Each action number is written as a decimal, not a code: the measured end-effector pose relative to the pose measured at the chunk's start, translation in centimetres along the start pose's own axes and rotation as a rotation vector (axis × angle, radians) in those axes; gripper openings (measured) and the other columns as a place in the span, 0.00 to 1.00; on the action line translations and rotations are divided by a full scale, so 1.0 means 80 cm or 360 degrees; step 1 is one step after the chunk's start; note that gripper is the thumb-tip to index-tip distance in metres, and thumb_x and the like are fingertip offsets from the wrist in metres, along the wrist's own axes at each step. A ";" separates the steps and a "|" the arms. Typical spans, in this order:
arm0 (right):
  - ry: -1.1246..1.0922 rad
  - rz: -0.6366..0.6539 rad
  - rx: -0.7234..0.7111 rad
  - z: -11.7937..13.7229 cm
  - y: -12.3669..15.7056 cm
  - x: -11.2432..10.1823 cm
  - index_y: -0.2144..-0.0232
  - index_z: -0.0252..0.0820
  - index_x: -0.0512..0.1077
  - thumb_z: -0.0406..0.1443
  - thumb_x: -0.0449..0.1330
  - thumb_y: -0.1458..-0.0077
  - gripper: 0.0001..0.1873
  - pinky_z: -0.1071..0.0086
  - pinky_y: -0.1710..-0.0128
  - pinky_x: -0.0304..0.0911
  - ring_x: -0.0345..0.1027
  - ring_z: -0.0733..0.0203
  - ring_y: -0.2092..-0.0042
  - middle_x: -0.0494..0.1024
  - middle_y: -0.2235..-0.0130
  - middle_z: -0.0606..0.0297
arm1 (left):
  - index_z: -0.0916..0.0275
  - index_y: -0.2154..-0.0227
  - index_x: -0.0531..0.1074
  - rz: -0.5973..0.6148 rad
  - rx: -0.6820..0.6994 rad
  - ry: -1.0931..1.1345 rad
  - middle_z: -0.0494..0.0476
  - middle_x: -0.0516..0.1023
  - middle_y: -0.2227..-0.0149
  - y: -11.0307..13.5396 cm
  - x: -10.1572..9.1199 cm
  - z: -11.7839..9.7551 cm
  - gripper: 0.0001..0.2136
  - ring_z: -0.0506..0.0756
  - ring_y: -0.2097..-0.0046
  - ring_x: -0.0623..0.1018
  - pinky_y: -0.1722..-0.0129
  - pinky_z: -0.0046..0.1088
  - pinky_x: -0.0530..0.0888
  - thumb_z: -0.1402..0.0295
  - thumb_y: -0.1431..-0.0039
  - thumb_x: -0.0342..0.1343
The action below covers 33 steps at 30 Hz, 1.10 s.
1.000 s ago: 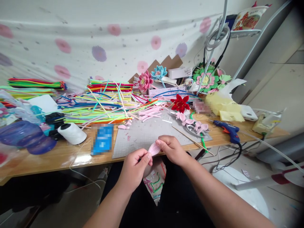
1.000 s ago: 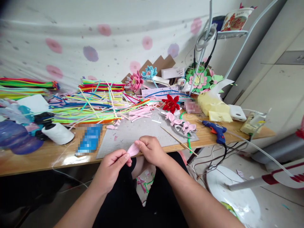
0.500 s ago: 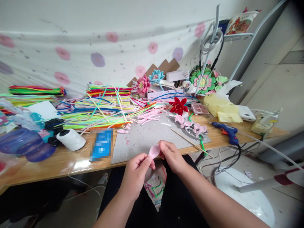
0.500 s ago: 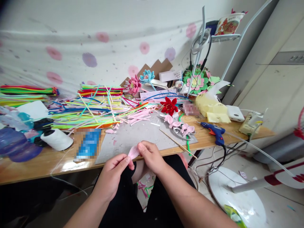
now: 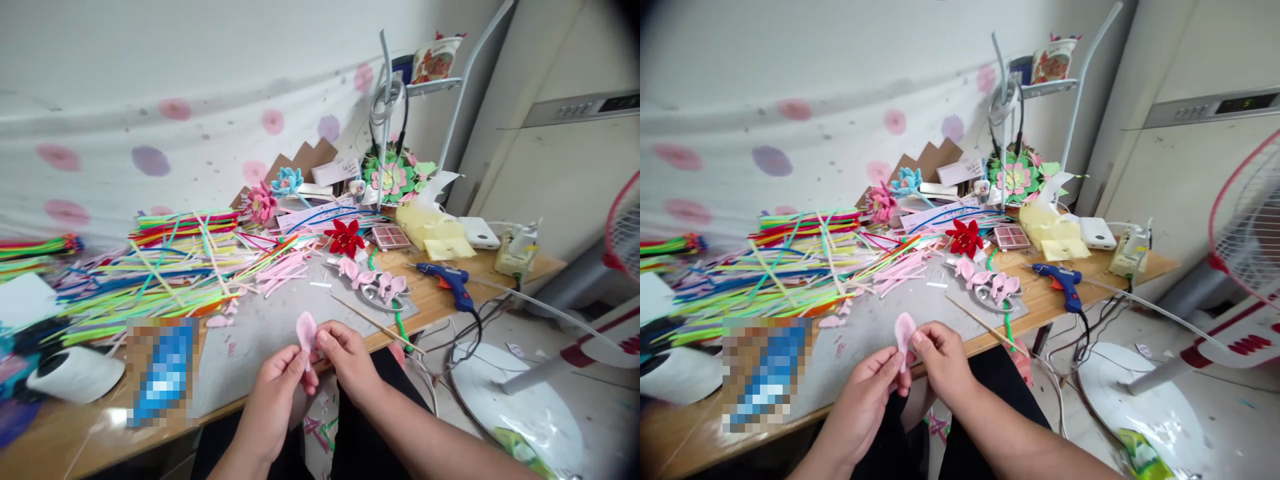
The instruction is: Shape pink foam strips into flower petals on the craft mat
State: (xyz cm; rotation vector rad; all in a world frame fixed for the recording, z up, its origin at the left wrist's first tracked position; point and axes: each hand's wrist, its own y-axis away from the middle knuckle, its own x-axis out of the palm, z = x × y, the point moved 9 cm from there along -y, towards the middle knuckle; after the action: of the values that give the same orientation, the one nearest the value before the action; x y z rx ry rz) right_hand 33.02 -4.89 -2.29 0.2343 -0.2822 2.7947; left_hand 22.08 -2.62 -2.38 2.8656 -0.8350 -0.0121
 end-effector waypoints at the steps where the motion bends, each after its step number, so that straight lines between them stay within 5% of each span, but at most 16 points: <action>1: 0.0094 -0.0097 -0.0099 0.004 0.000 -0.012 0.76 0.39 0.68 0.47 0.54 0.46 0.17 0.73 0.76 0.57 0.61 0.66 0.76 0.68 0.79 0.68 | 0.65 0.76 0.69 -0.0044 0.0022 -0.0005 0.49 0.68 0.80 -0.011 0.000 -0.005 0.13 0.48 0.75 0.65 0.72 0.24 0.63 0.60 0.44 0.54; 4: 0.0410 -0.0180 -0.0401 0.014 0.008 -0.026 0.77 0.39 0.69 0.41 0.52 0.44 0.14 0.71 0.72 0.57 0.62 0.65 0.73 0.67 0.77 0.66 | 0.65 0.76 0.69 -0.0095 0.0076 -0.0063 0.47 0.66 0.81 -0.051 0.009 -0.023 0.13 0.47 0.77 0.64 0.74 0.23 0.62 0.59 0.46 0.55; 12: 0.0713 0.0112 -0.1063 0.025 0.023 0.001 0.76 0.42 0.67 0.39 0.47 0.43 0.15 0.72 0.76 0.57 0.62 0.64 0.76 0.70 0.78 0.64 | 0.64 0.79 0.66 -0.0163 0.0079 -0.0287 0.45 0.63 0.86 -0.168 0.039 -0.029 0.13 0.46 0.82 0.62 0.79 0.21 0.60 0.59 0.48 0.53; 17: 0.0684 -0.0015 -0.1390 0.023 0.025 -0.001 0.78 0.42 0.65 0.44 0.43 0.39 0.21 0.74 0.79 0.54 0.61 0.68 0.79 0.68 0.81 0.68 | 0.64 0.78 0.66 -0.0158 0.0079 -0.0271 0.44 0.62 0.85 -0.192 0.046 -0.031 0.12 0.45 0.81 0.61 0.78 0.21 0.63 0.60 0.49 0.54; 25: 0.0817 -0.0072 -0.1488 0.010 0.031 0.007 0.81 0.41 0.65 0.47 0.40 0.37 0.27 0.74 0.83 0.49 0.57 0.70 0.82 0.65 0.83 0.70 | 0.67 0.71 0.72 -0.0034 -0.0113 -0.0128 0.48 0.69 0.78 -0.206 0.039 -0.018 0.10 0.45 0.79 0.66 0.74 0.22 0.68 0.65 0.52 0.58; 33: 0.0683 -0.0128 -0.1403 0.013 0.025 0.005 0.82 0.41 0.64 0.41 0.41 0.35 0.26 0.75 0.84 0.49 0.57 0.72 0.83 0.66 0.86 0.72 | 0.68 0.73 0.71 -0.0147 -0.0217 -0.0078 0.45 0.65 0.82 -0.249 0.032 -0.012 0.06 0.43 0.83 0.62 0.76 0.26 0.72 0.69 0.51 0.56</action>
State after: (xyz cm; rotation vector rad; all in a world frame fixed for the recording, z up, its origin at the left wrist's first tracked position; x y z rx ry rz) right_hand 32.16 -6.85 -1.53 -0.5313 -1.2761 2.2819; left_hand 34.91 12.77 -4.34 2.7824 -0.6816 -0.1446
